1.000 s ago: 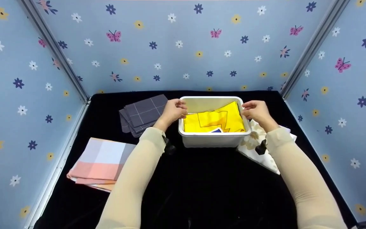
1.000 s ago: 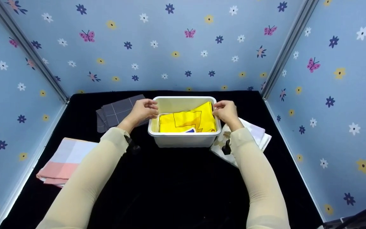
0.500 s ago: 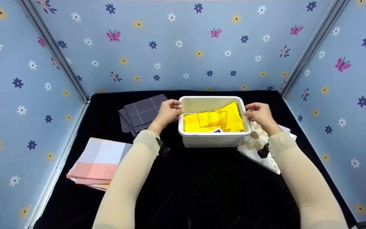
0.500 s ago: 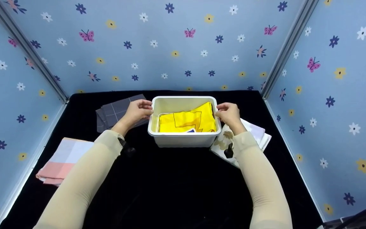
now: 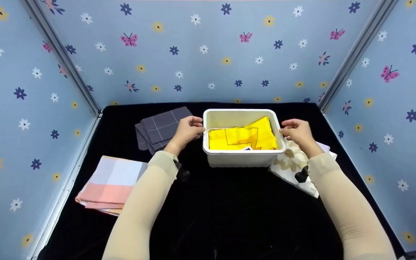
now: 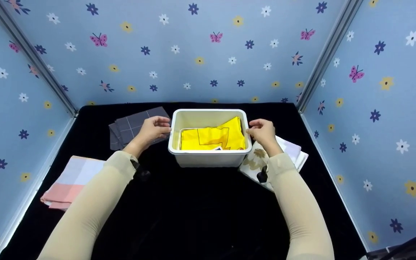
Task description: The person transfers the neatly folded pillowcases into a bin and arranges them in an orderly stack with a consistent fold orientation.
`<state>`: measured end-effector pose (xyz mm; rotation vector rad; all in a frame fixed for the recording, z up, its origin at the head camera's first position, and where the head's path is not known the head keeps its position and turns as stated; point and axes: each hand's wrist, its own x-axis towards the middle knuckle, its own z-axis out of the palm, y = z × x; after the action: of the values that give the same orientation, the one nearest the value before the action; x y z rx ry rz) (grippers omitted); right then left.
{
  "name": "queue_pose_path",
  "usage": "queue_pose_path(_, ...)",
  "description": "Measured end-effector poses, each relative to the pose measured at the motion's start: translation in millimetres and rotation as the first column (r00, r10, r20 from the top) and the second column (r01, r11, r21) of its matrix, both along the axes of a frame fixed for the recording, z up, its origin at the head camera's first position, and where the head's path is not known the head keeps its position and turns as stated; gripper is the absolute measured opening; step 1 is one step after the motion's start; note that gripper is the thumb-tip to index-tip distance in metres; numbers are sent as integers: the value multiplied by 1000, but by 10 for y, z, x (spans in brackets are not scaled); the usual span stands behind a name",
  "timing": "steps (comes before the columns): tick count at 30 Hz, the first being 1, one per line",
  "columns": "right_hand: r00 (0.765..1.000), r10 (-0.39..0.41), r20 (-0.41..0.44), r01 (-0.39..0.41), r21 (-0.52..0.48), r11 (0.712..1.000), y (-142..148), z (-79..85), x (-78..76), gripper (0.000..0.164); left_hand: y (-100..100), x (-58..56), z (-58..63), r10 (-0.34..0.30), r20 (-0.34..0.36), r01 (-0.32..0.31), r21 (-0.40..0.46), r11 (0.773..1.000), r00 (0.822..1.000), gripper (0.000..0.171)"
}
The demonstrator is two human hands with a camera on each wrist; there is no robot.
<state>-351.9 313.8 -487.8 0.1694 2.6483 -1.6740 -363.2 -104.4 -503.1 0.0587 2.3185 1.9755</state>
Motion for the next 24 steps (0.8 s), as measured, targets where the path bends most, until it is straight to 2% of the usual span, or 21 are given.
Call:
queue_pose_path(7, 1000, 2, 1, -2, -21, 1000, 84, -7, 55, 45, 34, 19, -71, 11, -3, -11, -3, 1000, 1000, 45)
queue_pose_path(16, 1000, -15, 19, 16, -48, 999, 216, -70, 97, 43, 121, -14, -163, 15, 33, -15, 8, 1000, 999, 54)
queue_pose_path(24, 999, -24, 38, 27, -67, 997, 346, -157, 143, 47, 192, -15, -253, 15, 9, -15, 11, 1000, 1000, 66)
